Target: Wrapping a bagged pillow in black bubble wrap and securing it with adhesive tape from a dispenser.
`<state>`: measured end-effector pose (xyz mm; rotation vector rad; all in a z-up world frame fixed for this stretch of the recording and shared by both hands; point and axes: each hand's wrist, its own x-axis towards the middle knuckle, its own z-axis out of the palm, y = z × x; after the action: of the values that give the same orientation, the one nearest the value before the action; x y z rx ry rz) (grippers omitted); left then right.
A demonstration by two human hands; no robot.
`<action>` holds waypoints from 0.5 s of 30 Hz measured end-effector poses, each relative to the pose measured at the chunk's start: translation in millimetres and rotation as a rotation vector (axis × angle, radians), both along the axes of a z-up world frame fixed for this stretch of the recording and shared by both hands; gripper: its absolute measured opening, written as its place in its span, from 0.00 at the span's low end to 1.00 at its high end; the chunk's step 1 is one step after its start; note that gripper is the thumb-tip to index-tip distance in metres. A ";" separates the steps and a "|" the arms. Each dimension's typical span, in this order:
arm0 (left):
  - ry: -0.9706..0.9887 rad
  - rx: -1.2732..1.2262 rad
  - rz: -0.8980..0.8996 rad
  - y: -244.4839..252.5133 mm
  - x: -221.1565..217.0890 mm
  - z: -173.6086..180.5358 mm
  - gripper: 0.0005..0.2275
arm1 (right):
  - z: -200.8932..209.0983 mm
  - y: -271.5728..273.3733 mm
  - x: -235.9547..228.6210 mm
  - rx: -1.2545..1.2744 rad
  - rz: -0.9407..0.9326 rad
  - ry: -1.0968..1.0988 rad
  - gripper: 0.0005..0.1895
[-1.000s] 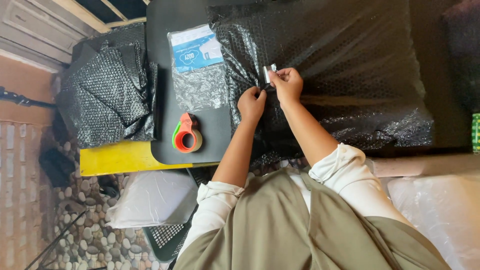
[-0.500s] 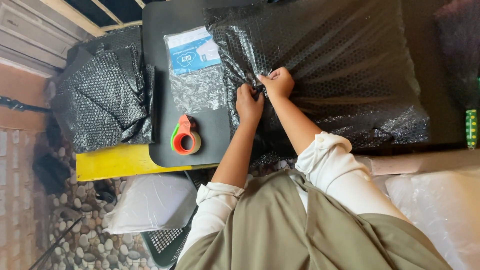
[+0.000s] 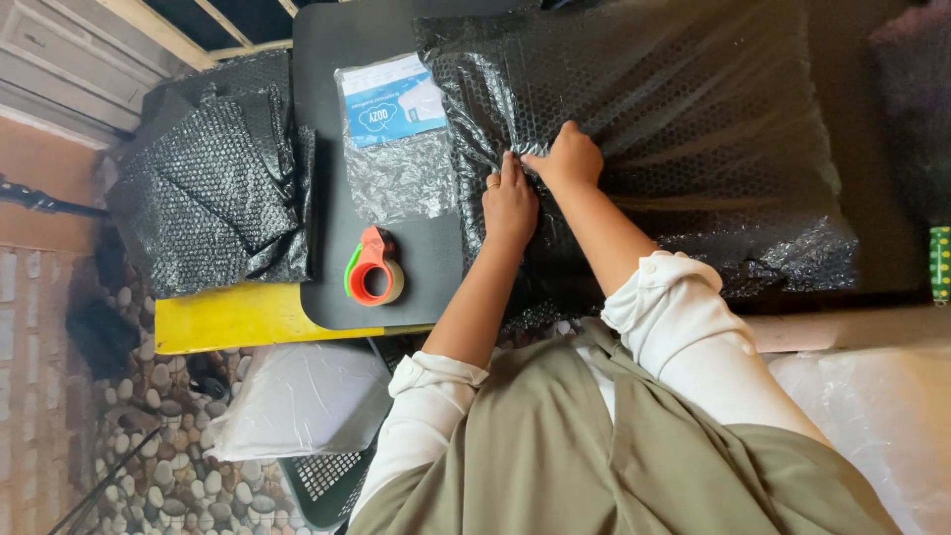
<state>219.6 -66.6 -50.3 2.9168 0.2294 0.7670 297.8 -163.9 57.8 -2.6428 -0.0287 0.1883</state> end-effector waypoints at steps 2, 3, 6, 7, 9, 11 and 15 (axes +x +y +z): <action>0.074 0.011 0.023 2.3 7.6 -19.4 0.28 | 27.9 -16.6 -6.5 -0.042 0.049 0.035 0.39; 0.069 0.011 0.020 3.1 6.0 -14.4 0.28 | 20.5 -21.1 -9.7 -0.042 0.046 0.031 0.39; 0.038 0.006 -0.007 4.8 0.0 0.3 0.30 | 3.7 -31.4 -24.0 -0.153 0.400 -0.598 0.31; 0.133 -0.042 -0.016 4.6 -3.3 4.5 0.30 | 1.1 -32.9 -32.4 -0.172 0.517 -0.505 0.32; 0.224 -0.089 -0.023 5.4 -8.2 18.7 0.29 | -0.7 -34.0 -39.1 -0.190 0.634 -0.415 0.34; 0.543 -0.215 -0.025 7.5 -13.1 38.5 0.28 | 0.7 -33.1 -36.9 -0.264 0.626 -0.068 0.39; 0.642 -0.226 -0.033 20.0 0.7 14.4 0.28 | -1.1 -33.5 -31.4 -0.309 0.632 -0.064 0.40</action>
<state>220.3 -46.6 -35.9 2.8331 0.2951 -0.2131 266.4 -197.4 56.7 -2.8549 -0.9265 0.3373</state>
